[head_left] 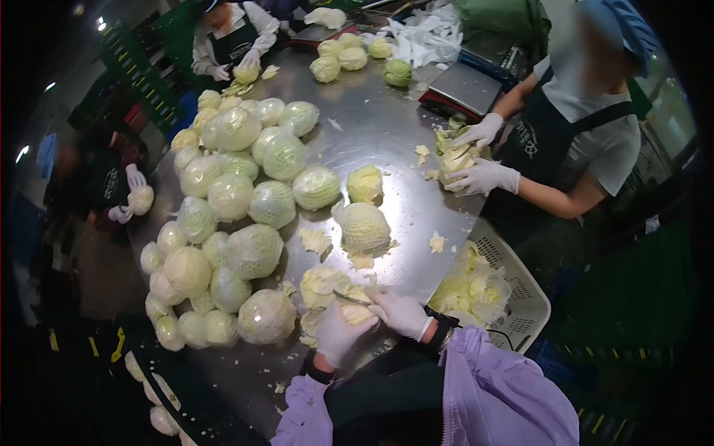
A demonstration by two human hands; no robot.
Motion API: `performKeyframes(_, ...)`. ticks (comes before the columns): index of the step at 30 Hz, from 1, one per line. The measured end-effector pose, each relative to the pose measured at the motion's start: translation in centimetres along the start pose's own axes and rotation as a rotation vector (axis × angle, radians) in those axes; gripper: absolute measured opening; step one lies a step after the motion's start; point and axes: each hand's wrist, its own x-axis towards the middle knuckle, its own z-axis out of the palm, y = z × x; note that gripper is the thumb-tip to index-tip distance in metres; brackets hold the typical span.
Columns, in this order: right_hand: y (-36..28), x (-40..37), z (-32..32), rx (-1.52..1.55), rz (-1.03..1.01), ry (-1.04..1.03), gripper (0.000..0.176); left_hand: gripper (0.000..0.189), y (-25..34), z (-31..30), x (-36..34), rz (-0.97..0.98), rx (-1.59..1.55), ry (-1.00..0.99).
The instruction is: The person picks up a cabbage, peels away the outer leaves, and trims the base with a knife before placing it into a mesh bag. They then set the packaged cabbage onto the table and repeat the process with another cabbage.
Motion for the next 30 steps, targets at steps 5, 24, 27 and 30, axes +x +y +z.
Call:
performKeyframes(5,-0.5,1.4,-1.7,-0.022,0.046,-0.122,0.041,0.078,-0.2,-0.3,0.9,-0.074,-0.003,-0.04)
performKeyframes(24,-1.0,-0.4,-2.0,0.088,0.064,-0.165,0.055,0.082,-0.4,0.1,0.0,-0.034,-0.009,-0.033)
performKeyframes(27,-1.0,0.2,-1.5,0.097,0.073,-0.13,0.053,0.082,-0.2,0.2,0.2,-0.061,0.074,-0.038)
performKeyframes(30,-1.0,1.1,-2.1,0.068,0.142,-0.158,0.047,0.083,-0.2,0.0,0.7,-0.035,0.02,-0.05)
